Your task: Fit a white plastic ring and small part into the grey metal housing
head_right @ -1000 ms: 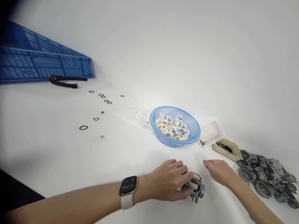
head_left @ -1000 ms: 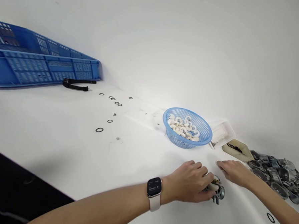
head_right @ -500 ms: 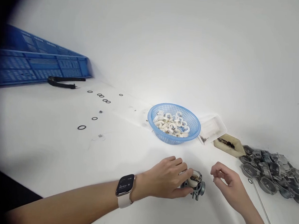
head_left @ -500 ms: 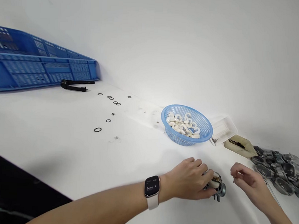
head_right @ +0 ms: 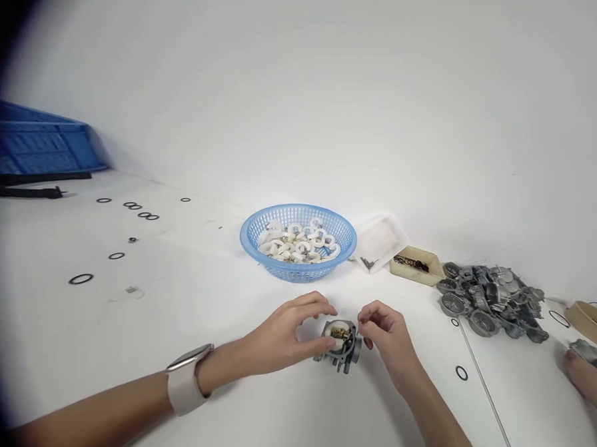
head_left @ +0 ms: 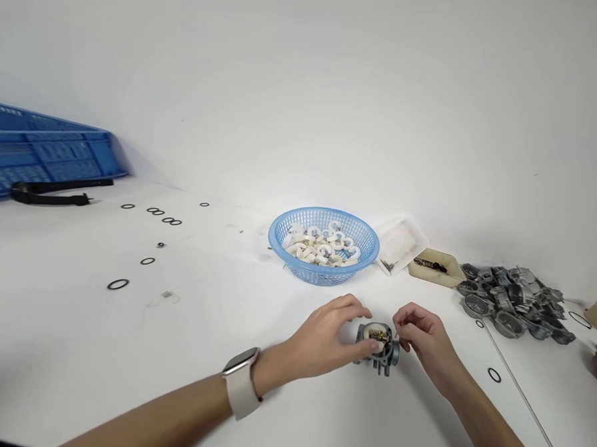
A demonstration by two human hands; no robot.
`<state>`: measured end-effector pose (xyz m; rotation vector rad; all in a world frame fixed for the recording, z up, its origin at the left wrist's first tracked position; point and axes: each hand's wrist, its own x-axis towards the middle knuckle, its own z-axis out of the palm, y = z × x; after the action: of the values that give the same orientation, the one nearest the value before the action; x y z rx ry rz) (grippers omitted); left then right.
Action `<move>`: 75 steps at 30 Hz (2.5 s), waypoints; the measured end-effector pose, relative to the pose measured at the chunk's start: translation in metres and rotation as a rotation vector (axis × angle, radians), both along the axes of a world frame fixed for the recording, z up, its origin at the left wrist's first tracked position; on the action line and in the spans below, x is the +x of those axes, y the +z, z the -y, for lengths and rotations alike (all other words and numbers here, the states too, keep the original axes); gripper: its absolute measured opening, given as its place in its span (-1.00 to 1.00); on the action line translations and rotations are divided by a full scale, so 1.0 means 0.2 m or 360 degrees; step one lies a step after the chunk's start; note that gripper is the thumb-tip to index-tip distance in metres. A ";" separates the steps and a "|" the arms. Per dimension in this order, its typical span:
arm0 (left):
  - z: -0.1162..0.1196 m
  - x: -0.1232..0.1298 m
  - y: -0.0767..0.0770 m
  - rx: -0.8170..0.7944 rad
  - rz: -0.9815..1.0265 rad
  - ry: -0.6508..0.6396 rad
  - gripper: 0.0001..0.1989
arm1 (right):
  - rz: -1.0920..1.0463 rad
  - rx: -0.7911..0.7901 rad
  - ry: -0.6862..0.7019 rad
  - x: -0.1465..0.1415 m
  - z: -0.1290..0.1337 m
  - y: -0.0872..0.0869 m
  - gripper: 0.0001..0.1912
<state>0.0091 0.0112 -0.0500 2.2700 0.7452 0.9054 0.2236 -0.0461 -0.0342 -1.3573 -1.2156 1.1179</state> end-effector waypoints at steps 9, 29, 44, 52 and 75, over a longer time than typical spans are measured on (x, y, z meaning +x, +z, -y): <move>0.01 0.03 -0.03 0.0000 -0.0008 -0.0115 -0.65 | -0.0135 -0.0181 -0.0054 -0.03 0.00 0.00 -0.87; 0.06 0.07 -0.05 0.1022 -0.0334 0.0181 -0.61 | -0.0224 -0.0258 -0.0227 -0.05 -0.02 0.00 -0.76; 0.03 0.06 -0.02 0.1095 -0.0234 0.0077 -0.54 | -0.0335 -0.0202 -0.0207 -0.01 -0.03 -0.02 -0.81; 0.01 0.06 -0.06 0.0531 -0.0068 0.0106 -0.70 | -0.0178 -0.0239 -0.0127 -0.01 -0.03 -0.03 -0.82; 0.02 0.05 -0.03 0.1711 -0.0445 0.0162 -0.47 | -0.0263 -0.0280 -0.0081 -0.02 -0.03 -0.02 -0.76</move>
<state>0.0195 0.0071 -0.0556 3.3697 0.5357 1.2401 0.2199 -0.0393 -0.0389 -1.3885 -0.9767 1.2979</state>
